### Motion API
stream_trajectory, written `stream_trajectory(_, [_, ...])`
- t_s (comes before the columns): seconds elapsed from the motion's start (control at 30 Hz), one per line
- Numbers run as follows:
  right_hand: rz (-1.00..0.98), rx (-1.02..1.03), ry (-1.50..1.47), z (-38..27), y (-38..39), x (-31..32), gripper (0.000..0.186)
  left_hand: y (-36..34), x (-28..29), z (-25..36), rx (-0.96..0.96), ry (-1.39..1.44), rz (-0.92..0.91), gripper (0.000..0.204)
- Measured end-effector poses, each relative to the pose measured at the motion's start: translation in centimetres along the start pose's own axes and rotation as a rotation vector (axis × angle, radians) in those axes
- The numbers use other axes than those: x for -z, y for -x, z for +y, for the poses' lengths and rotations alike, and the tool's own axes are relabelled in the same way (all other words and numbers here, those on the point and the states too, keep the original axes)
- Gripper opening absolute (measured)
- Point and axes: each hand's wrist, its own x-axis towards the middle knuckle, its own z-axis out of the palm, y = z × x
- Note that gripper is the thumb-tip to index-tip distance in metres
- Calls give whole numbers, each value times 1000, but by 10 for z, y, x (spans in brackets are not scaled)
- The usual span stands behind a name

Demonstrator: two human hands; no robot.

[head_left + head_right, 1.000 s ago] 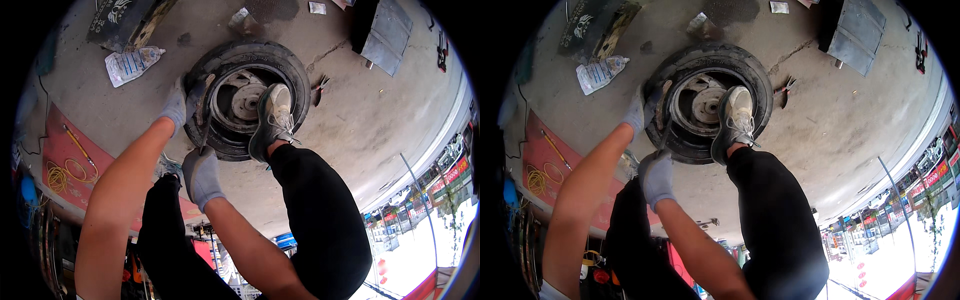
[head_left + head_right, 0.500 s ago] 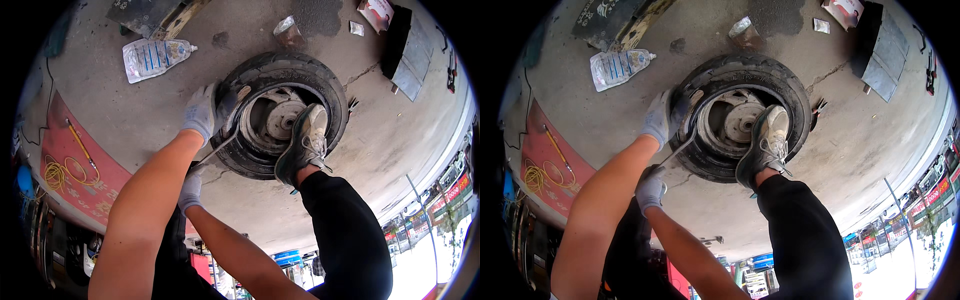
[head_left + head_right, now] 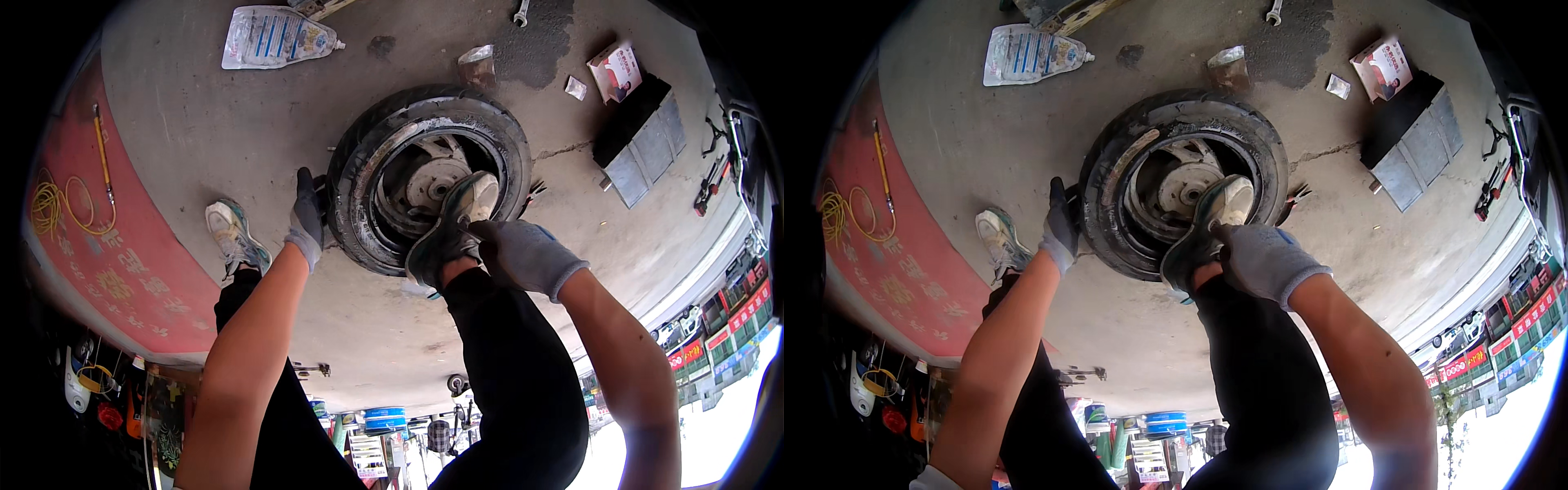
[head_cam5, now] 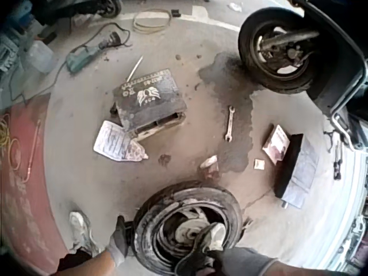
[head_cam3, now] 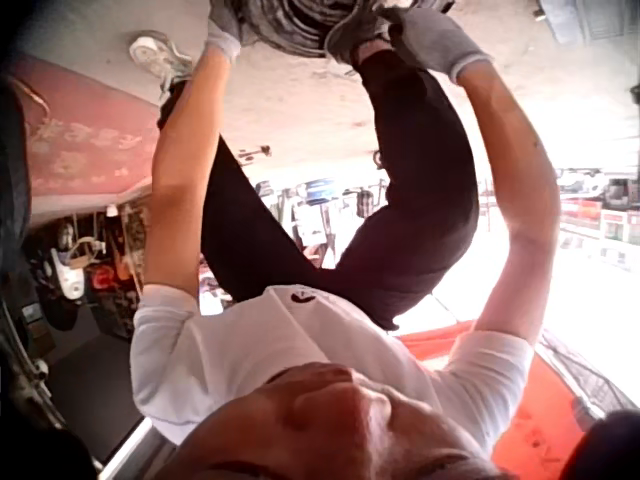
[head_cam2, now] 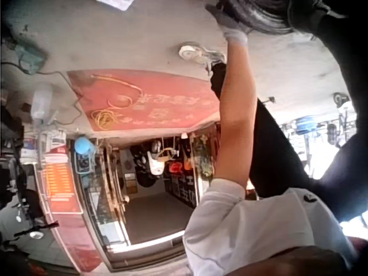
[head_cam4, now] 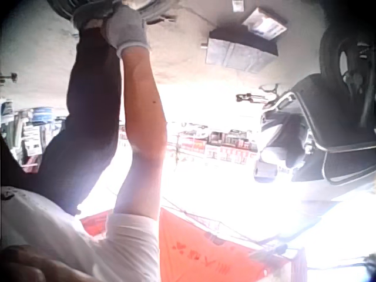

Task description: The person uses pliers to pry a tire onto a metal wheel rim. They then use a tire iron to lever the tire bead over the rim edge, working around the circumference to secure the tire onto the wheel.

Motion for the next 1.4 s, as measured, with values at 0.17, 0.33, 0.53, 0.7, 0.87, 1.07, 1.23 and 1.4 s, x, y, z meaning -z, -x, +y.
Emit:
stream_trajectory(0.17, [-92,115,-201,18,-42,8,36,-2,17,-55,-66,359,-280,55])
stream_trajectory(0.33, [-312,-71,-506,25,-63,9,33,-2,16,-60,-110,397,-210,50])
stream_trajectory(0.53, [-401,57,-780,32,-60,-11,42,-7,11,-60,-116,383,-248,48])
stream_trajectory(0.7, [-223,215,-452,0,-41,-35,32,-9,14,-65,-76,390,-161,49])
stream_trajectory(0.87, [-472,46,-534,15,-57,6,28,-8,17,-61,-40,462,-272,51])
stream_trajectory(1.07, [-464,-11,-825,33,-69,-5,40,-2,6,-58,-55,440,-225,51])
stream_trajectory(1.23, [-322,95,-540,-24,-36,-10,41,0,15,-59,-120,357,-120,52])
stream_trajectory(1.4, [-5,468,453,-4,-93,-192,18,7,-5,-65,-20,337,-114,52])
